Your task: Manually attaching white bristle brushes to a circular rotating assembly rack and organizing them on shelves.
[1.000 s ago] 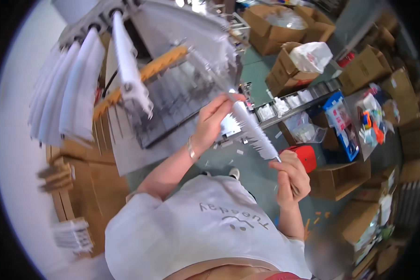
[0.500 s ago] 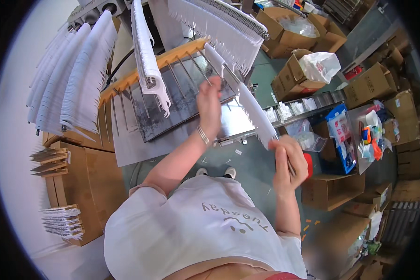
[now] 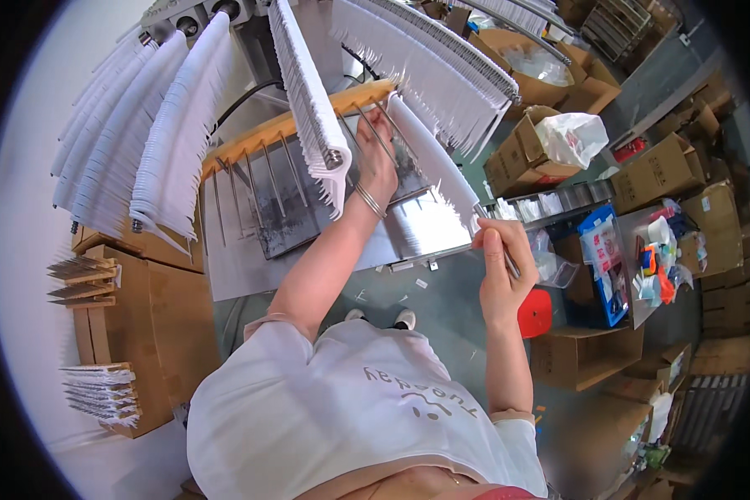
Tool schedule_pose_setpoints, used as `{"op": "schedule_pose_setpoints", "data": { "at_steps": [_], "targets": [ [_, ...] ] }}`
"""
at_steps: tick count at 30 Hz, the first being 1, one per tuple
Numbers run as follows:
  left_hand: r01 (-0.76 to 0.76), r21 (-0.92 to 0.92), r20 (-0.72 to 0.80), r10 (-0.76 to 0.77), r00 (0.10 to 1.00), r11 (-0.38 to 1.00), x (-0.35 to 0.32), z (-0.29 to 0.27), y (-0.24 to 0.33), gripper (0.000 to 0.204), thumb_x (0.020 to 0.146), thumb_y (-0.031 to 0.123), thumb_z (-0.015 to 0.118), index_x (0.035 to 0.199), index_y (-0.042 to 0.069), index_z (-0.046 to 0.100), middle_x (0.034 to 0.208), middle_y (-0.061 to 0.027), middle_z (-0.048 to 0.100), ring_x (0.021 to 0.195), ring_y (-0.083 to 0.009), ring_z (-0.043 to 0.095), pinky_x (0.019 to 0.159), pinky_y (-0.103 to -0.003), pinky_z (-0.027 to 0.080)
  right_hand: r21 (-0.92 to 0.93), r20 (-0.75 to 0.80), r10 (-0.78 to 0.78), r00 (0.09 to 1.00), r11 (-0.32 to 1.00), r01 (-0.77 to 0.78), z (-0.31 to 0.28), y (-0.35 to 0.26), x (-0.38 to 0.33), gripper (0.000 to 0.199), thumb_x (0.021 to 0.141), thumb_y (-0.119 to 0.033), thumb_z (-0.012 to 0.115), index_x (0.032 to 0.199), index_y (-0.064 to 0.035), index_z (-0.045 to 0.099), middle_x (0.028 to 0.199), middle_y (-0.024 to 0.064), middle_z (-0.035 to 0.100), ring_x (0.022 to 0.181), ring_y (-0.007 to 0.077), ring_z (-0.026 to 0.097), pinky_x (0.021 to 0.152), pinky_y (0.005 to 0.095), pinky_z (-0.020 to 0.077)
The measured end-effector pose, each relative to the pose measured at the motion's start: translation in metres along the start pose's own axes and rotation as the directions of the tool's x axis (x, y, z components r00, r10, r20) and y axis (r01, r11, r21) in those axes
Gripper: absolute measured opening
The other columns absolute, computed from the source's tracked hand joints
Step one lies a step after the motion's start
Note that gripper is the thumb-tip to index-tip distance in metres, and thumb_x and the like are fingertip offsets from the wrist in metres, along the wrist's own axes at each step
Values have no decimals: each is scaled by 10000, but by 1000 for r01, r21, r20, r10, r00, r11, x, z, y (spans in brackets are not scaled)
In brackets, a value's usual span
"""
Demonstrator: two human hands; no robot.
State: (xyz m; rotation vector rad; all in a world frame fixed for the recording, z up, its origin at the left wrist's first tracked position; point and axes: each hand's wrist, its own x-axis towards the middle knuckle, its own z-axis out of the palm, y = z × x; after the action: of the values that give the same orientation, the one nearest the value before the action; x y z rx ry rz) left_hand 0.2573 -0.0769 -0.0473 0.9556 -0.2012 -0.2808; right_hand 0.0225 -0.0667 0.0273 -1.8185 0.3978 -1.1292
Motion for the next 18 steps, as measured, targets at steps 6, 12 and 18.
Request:
{"op": "schedule_pose_setpoints", "data": {
  "at_steps": [6,12,18],
  "targets": [
    [98,-195,147,-70,987,976,1,4,17,271,935,243,487,1133,69,553,1078,8,589,974,-102,551,742,-214,397,17,-14,18,1000,1000,-18,-3,-7,-4,117,897,-38,536,923,34,625,801,64,552,709,120,523,650,232,388],
    [135,-114,166,-115,979,984,-13,-6,14,156,887,165,553,979,45,591,902,23,561,825,-74,498,753,-236,392,-56,40,-40,998,998,42,-27,-14,-14,102,870,-24,554,894,43,627,782,73,566,708,148,528,633,256,403],
    [240,-86,370,-193,909,967,-71,-7,16,182,936,146,474,1072,59,557,1082,-64,591,1037,-171,540,900,-317,415,-37,22,-100,995,994,101,-84,-21,-45,104,840,-19,578,881,52,642,772,93,566,702,199,528,642,299,410]
  ]
}}
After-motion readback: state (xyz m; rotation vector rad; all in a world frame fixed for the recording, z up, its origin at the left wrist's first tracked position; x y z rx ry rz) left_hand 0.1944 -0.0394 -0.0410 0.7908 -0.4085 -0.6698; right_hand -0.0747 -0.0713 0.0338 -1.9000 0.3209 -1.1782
